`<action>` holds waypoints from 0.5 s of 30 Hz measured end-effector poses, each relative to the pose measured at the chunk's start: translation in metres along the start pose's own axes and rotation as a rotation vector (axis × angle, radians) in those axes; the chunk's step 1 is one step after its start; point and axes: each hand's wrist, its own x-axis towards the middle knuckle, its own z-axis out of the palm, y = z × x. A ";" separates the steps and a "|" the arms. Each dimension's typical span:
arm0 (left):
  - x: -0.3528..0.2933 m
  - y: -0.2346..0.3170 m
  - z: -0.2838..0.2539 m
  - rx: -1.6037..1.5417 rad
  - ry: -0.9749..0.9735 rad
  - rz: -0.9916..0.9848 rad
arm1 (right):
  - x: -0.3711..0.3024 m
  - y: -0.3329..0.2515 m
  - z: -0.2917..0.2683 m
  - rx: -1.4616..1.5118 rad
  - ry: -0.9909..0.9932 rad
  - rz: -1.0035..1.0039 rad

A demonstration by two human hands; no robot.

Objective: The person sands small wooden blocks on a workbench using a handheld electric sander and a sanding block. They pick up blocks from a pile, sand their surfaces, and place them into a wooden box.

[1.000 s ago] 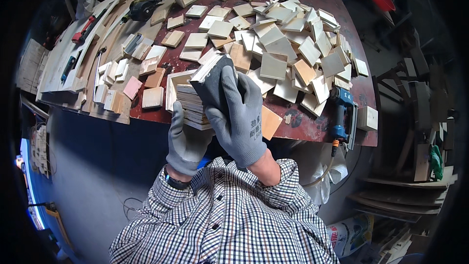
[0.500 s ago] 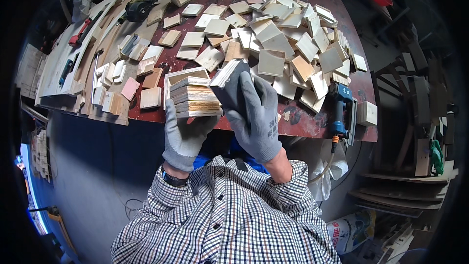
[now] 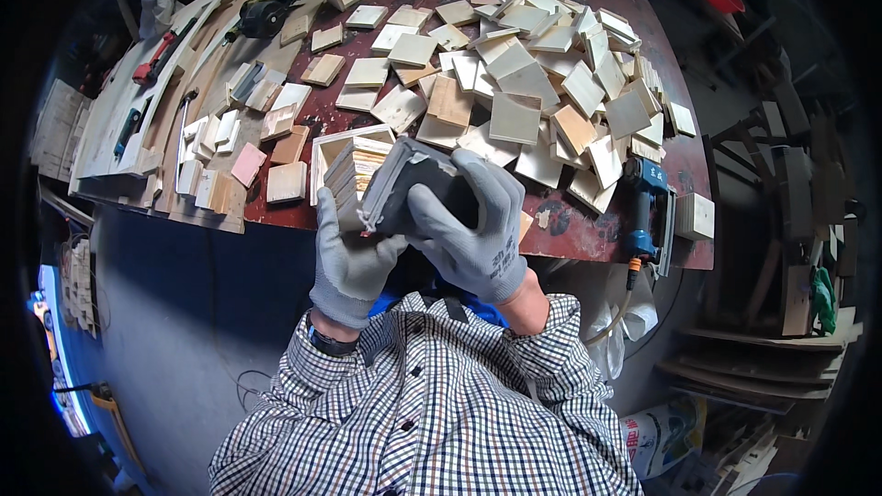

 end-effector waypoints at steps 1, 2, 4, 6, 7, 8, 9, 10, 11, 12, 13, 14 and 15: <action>0.002 0.001 0.000 0.021 -0.043 -0.036 | 0.004 -0.006 0.004 -0.055 -0.012 -0.123; 0.002 0.001 0.000 0.041 -0.086 -0.071 | 0.004 -0.006 0.010 -0.128 -0.063 -0.215; 0.001 -0.005 0.006 -0.004 -0.057 -0.065 | -0.004 0.006 0.018 -0.105 -0.036 -0.157; 0.003 -0.007 0.002 0.007 0.054 -0.012 | -0.006 0.015 0.012 -0.115 -0.095 0.096; 0.003 -0.006 0.001 -0.065 0.092 0.009 | -0.007 0.027 0.013 -0.212 -0.091 0.170; 0.003 -0.006 -0.005 -0.066 0.112 0.038 | -0.009 0.038 0.014 -0.308 -0.088 0.244; 0.000 -0.004 -0.002 0.011 0.062 0.062 | -0.009 0.042 0.011 -0.167 -0.028 0.285; -0.003 -0.003 0.002 0.088 0.011 0.086 | -0.009 0.042 0.007 -0.025 0.032 0.325; -0.002 -0.002 0.002 0.166 0.037 0.107 | -0.008 0.040 -0.001 0.041 0.020 0.246; -0.002 -0.002 -0.005 0.242 0.070 0.127 | -0.002 0.026 -0.008 0.084 -0.056 0.258; 0.000 -0.001 -0.007 0.320 0.095 0.141 | 0.003 0.016 -0.014 0.192 -0.094 0.215; 0.002 0.002 -0.014 0.645 0.014 0.214 | 0.004 0.007 -0.016 0.301 -0.131 0.172; 0.005 0.005 -0.023 0.968 -0.076 0.283 | -0.004 0.000 -0.010 0.333 -0.107 0.110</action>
